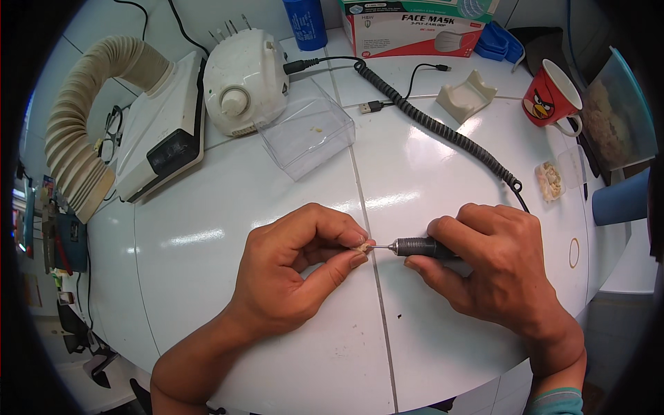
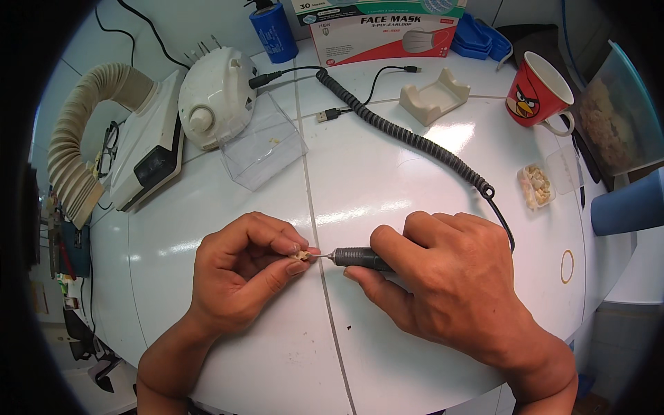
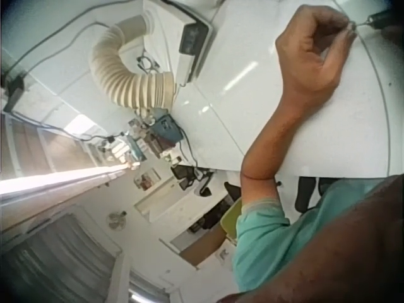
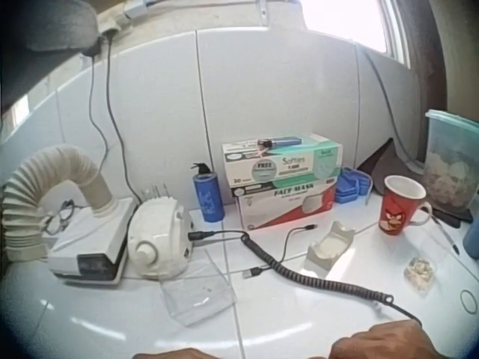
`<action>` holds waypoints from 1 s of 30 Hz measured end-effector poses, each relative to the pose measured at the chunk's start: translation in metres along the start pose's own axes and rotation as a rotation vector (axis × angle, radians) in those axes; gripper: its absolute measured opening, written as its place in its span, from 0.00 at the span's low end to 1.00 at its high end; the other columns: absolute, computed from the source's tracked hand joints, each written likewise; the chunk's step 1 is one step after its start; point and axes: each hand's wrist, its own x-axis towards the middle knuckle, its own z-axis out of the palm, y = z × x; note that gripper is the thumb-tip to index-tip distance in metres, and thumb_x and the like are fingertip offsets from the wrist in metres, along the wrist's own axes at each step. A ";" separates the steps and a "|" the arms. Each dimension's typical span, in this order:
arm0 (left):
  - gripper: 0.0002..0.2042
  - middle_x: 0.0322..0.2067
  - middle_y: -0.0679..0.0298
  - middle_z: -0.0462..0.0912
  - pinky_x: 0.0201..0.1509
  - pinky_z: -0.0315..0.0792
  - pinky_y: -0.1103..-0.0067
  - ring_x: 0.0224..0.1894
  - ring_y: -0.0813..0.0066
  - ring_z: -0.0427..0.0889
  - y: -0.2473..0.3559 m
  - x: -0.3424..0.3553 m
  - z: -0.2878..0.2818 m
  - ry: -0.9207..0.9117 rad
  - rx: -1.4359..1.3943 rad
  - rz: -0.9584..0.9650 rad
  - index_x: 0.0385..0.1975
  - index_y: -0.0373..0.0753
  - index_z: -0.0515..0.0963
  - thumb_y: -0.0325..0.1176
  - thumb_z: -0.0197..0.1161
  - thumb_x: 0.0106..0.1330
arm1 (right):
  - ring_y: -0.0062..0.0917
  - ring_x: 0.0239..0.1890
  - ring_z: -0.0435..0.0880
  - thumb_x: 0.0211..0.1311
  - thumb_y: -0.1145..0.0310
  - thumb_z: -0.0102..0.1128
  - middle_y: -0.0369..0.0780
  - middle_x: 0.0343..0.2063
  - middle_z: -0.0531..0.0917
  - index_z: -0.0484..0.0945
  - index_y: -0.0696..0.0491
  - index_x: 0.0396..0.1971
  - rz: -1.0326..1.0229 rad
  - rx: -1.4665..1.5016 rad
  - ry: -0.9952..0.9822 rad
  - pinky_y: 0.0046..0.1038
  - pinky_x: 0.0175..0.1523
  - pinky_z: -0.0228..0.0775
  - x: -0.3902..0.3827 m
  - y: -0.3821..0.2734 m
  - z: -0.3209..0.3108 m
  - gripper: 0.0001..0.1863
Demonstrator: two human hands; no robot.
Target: Grinding and shaping a dental prosthetic using a rotary tool.
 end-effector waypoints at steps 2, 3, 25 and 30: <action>0.09 0.49 0.53 0.85 0.62 0.87 0.75 0.54 0.68 0.91 -0.003 0.000 -0.001 -0.008 0.004 0.022 0.47 0.29 0.80 0.12 0.68 0.72 | 0.28 0.19 0.79 0.61 0.54 0.83 0.34 0.19 0.75 0.82 0.49 0.27 -0.008 0.000 0.005 0.34 0.26 0.66 0.000 0.001 0.001 0.18; 0.09 0.49 0.53 0.85 0.62 0.87 0.75 0.54 0.68 0.91 -0.003 0.000 -0.001 -0.007 0.004 0.023 0.47 0.29 0.80 0.12 0.68 0.72 | 0.28 0.19 0.79 0.61 0.54 0.83 0.34 0.19 0.75 0.82 0.49 0.27 -0.014 -0.001 0.010 0.34 0.26 0.66 0.000 0.001 0.001 0.18; 0.11 0.47 0.56 0.86 0.61 0.87 0.74 0.52 0.71 0.91 -0.003 0.000 -0.004 -0.066 0.052 0.044 0.49 0.31 0.80 0.12 0.68 0.72 | 0.29 0.18 0.79 0.61 0.53 0.83 0.34 0.18 0.75 0.83 0.48 0.28 -0.010 0.000 0.008 0.35 0.25 0.66 -0.003 0.000 0.003 0.18; 0.11 0.48 0.55 0.86 0.61 0.87 0.74 0.52 0.70 0.90 -0.007 -0.001 -0.005 -0.032 -0.015 0.039 0.49 0.31 0.80 0.12 0.67 0.72 | 0.29 0.18 0.80 0.61 0.53 0.83 0.34 0.18 0.76 0.83 0.49 0.28 -0.003 0.017 0.013 0.35 0.25 0.66 -0.001 0.001 0.004 0.18</action>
